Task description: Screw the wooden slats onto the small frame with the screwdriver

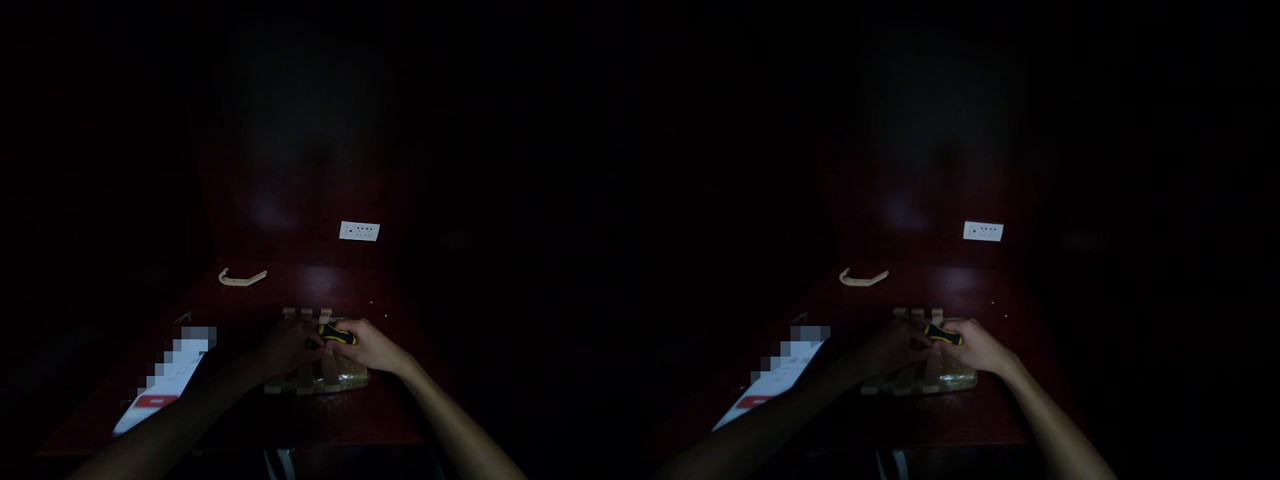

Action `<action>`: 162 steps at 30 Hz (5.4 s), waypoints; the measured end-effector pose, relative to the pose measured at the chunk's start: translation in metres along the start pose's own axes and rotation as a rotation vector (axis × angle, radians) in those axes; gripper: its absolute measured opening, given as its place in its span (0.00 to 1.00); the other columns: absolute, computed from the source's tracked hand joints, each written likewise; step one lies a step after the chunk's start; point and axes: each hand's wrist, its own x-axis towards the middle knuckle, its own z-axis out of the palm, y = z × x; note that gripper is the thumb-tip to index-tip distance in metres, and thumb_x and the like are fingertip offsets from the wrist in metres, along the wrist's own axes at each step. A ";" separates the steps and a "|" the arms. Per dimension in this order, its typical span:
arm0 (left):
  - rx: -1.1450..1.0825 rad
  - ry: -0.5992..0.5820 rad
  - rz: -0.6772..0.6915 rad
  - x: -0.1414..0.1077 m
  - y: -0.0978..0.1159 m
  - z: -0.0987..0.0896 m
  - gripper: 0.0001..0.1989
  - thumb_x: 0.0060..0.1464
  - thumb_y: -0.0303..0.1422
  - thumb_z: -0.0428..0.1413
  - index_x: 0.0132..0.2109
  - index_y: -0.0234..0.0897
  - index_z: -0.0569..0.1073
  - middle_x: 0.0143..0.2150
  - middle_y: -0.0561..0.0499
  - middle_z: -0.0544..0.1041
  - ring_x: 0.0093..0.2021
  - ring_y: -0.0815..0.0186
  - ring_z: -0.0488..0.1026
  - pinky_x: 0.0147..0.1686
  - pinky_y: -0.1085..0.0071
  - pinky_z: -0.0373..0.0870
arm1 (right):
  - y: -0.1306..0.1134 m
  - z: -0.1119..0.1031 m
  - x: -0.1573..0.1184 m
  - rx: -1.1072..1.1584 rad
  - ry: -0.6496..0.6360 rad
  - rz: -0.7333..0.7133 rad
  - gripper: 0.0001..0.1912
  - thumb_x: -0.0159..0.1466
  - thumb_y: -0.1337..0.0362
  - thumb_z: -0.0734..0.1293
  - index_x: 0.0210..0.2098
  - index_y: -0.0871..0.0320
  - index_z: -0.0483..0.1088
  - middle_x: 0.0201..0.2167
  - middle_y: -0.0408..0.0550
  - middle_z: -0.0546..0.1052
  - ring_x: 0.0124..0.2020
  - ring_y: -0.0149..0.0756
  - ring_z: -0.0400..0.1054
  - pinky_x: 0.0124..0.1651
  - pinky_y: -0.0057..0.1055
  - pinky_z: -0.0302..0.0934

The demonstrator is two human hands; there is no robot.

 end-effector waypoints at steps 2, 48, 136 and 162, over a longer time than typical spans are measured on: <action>0.021 -0.017 -0.011 0.000 0.002 -0.001 0.07 0.57 0.35 0.59 0.39 0.45 0.83 0.43 0.52 0.82 0.43 0.64 0.76 0.44 0.69 0.68 | 0.001 0.001 0.001 0.032 -0.018 0.012 0.15 0.65 0.55 0.65 0.33 0.61 0.72 0.26 0.39 0.67 0.27 0.28 0.58 0.30 0.24 0.53; 0.043 -0.045 -0.031 0.001 0.008 -0.006 0.07 0.55 0.30 0.58 0.36 0.41 0.82 0.39 0.52 0.83 0.39 0.65 0.78 0.40 0.71 0.68 | -0.007 0.016 0.015 -0.256 0.451 -0.133 0.19 0.67 0.51 0.62 0.28 0.59 0.68 0.19 0.41 0.69 0.20 0.28 0.61 0.25 0.26 0.53; 0.229 -0.045 -0.154 0.002 0.016 -0.006 0.08 0.52 0.34 0.60 0.39 0.38 0.81 0.43 0.47 0.80 0.41 0.59 0.76 0.41 0.67 0.71 | -0.006 0.039 0.022 -0.150 0.530 -0.273 0.10 0.66 0.60 0.63 0.29 0.56 0.64 0.27 0.44 0.68 0.27 0.32 0.62 0.30 0.28 0.58; 0.090 -0.055 -0.091 0.000 0.013 -0.007 0.08 0.55 0.32 0.58 0.35 0.42 0.83 0.38 0.52 0.83 0.37 0.64 0.78 0.36 0.71 0.68 | -0.006 0.045 0.043 0.096 0.582 -0.075 0.20 0.69 0.53 0.57 0.24 0.54 0.59 0.16 0.39 0.63 0.18 0.29 0.58 0.24 0.25 0.53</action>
